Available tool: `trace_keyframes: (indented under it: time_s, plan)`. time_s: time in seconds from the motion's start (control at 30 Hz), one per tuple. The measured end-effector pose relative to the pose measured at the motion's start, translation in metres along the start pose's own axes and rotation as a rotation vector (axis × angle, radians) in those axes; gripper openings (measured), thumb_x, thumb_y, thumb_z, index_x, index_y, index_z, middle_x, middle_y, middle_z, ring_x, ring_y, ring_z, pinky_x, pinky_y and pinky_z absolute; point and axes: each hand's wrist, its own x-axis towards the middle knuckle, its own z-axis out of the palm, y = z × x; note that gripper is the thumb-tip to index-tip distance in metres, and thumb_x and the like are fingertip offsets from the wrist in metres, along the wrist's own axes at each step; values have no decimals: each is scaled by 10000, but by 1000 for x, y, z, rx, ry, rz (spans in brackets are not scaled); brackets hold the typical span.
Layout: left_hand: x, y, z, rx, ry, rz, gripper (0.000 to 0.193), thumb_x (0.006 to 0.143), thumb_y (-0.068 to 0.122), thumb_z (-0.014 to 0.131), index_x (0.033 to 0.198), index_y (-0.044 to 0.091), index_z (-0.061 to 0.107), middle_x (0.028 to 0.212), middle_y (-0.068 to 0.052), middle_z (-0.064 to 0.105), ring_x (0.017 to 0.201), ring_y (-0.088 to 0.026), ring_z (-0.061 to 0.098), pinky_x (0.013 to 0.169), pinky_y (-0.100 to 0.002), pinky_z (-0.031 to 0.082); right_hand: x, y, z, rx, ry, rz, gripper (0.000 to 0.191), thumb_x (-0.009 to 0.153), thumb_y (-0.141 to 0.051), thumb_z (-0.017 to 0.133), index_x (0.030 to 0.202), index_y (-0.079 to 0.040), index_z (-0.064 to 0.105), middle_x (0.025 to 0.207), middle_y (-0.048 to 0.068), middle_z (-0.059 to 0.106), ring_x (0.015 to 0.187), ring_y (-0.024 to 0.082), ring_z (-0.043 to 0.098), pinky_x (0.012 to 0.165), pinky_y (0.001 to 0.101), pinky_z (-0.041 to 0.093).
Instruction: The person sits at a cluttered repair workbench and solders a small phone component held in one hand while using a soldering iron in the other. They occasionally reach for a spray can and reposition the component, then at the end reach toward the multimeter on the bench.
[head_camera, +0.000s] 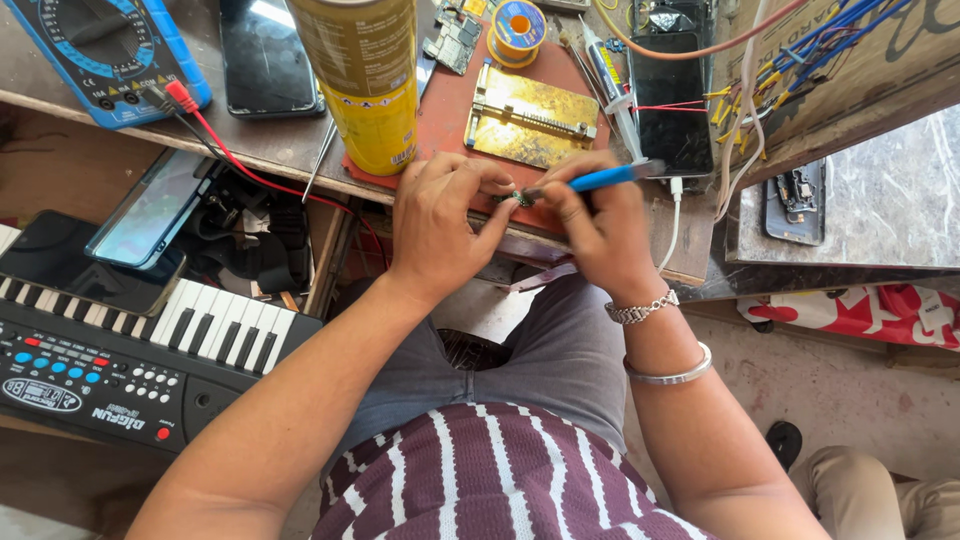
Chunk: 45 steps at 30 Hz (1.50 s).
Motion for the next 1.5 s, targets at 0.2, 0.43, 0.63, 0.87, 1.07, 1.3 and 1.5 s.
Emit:
trace_keyframes:
  time_s: [0.2,0.43,0.63,0.87,1.07,1.3,1.5]
  plan:
    - [0,0,0,-3,-2,0,214,880,149,800,1034,133,653,903,52,744,964,-191,662,896,-388,430,0,-4,1,-26,22,17,112,1078,-87,648,1088,-16,563,1021,93,678,909,181,687,827,300,542]
    - [0,0,1,-10,-1,-5,222,876,158,809,1028,127,651,910,49,744,958,-191,660,888,-386,434,-2,-2,3,32,36,100,103,1058,-70,645,1093,-19,563,1040,97,660,906,174,720,805,290,577]
    - [0,-1,1,-6,4,5,233,868,173,823,1019,130,651,929,48,743,965,-190,663,893,-384,439,-2,-1,4,14,85,-10,129,1077,-53,656,1118,-4,544,1063,105,668,967,173,700,861,297,575]
    - [-1,-2,1,-11,5,1,224,846,179,835,979,129,662,912,41,736,961,-192,664,888,-389,441,-3,-4,2,20,66,139,107,1056,-70,649,1056,-22,554,904,61,704,846,134,735,749,271,567]
    - [-1,-2,1,10,-4,6,204,848,173,838,955,132,669,891,44,728,947,-192,661,888,-392,441,-3,-3,1,-11,109,63,107,1068,-68,663,1069,-8,574,950,80,699,890,158,720,801,282,565]
    - [0,0,0,3,-1,0,185,851,165,828,952,138,675,878,59,727,942,-183,659,886,-387,441,-4,-2,2,41,74,125,113,1047,-76,664,1045,-19,566,934,56,697,870,124,710,771,268,561]
    - [0,0,-1,3,0,1,187,849,164,829,950,136,675,878,54,727,940,-184,658,881,-389,438,-3,-3,0,28,78,91,101,1060,-81,660,1055,-21,579,933,71,698,868,132,705,784,269,561]
